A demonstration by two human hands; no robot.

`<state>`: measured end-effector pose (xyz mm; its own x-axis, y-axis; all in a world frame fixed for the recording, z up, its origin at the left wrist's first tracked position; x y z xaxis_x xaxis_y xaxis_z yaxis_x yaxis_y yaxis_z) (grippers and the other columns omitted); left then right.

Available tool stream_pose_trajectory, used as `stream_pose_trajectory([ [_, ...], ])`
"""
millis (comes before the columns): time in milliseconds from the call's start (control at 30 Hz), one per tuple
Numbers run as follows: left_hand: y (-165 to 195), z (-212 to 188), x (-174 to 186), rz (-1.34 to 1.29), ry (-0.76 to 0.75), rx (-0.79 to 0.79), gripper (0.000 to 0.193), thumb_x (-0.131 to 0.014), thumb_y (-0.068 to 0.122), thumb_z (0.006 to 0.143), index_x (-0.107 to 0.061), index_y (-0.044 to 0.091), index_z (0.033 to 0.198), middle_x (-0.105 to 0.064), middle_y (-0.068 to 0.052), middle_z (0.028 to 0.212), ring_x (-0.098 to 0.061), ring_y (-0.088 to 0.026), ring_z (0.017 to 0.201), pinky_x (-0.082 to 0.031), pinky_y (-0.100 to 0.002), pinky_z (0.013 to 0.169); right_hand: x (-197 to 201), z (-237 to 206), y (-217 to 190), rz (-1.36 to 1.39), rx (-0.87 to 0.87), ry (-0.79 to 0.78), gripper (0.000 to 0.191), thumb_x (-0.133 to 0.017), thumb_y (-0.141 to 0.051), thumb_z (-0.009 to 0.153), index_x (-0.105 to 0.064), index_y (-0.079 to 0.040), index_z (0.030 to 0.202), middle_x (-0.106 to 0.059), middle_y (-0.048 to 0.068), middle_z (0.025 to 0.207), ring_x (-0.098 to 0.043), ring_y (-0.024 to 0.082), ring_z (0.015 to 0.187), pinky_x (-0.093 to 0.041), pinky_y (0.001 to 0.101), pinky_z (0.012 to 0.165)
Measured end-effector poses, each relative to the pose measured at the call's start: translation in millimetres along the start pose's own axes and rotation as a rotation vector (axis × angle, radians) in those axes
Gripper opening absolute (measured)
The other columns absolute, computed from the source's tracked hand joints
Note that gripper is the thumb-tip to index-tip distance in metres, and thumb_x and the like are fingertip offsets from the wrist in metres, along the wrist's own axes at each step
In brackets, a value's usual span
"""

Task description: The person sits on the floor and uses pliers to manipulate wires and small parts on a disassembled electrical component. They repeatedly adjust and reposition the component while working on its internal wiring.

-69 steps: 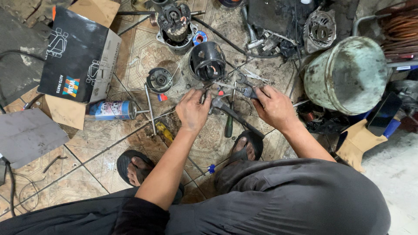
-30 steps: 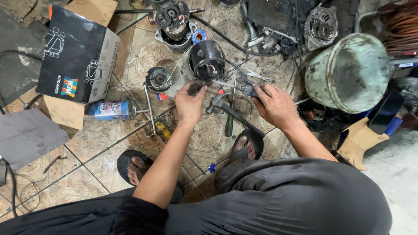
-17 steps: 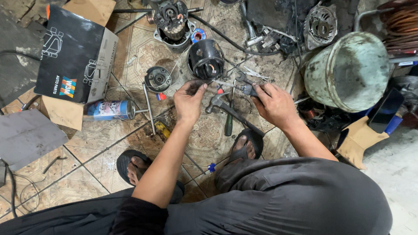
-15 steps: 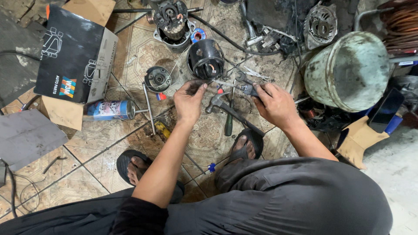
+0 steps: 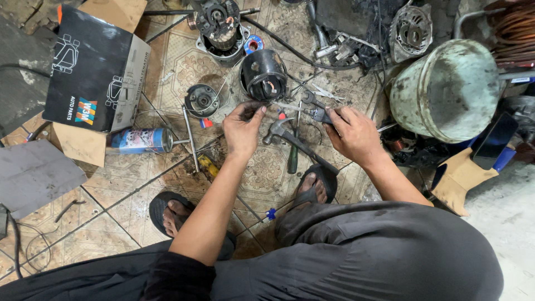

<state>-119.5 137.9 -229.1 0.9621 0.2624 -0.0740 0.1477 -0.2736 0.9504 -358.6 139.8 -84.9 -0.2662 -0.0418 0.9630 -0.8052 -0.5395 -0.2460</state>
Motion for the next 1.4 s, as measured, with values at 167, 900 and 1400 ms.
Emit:
stream_pose_trajectory([
  [167, -3, 2, -2, -0.059, -0.003, 0.010, 0.016, -0.078, 0.004, 0.090, -0.075, -0.003, 0.104, -0.077, -0.005, 0.093, -0.068, -0.007, 0.083, -0.056, -0.023, 0.079, 1, 1, 0, 0.008, -0.011, 0.008, 0.038, -0.077, -0.016, 0.088, -0.068, -0.001, 0.122, -0.065, 0.012, 0.106, -0.066, 0.031, 0.094, -0.054, 0.0415, 0.076],
  [900, -5, 1, -4, -0.088, -0.001, 0.038, 0.015, -0.077, 0.003, 0.091, -0.075, -0.004, 0.104, -0.077, -0.005, 0.093, -0.068, -0.007, 0.082, -0.056, -0.023, 0.078, 3, -2, 1, 0.034, -0.009, 0.035, 0.037, -0.078, -0.016, 0.088, -0.069, 0.001, 0.119, -0.065, 0.013, 0.102, -0.066, 0.032, 0.089, -0.054, 0.0408, 0.071],
  [1400, -10, 2, -3, -0.036, 0.007, 0.023, 0.015, -0.078, 0.003, 0.090, -0.075, -0.004, 0.103, -0.077, -0.005, 0.093, -0.067, -0.008, 0.082, -0.055, -0.023, 0.079, -3, -22, 31, 0.185, -0.146, 0.175, 0.038, -0.077, -0.015, 0.088, -0.068, 0.004, 0.119, -0.067, 0.019, 0.109, -0.069, 0.034, 0.092, -0.058, 0.0379, 0.078],
])
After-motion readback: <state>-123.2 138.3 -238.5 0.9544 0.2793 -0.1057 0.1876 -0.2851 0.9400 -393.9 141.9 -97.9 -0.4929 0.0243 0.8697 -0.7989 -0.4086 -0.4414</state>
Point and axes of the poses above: each hand's wrist, its own z-axis towards the middle knuckle, its own x-axis out of the back of the hand, y = z × x, the point moved 8 cm from there along z, towards the middle knuckle
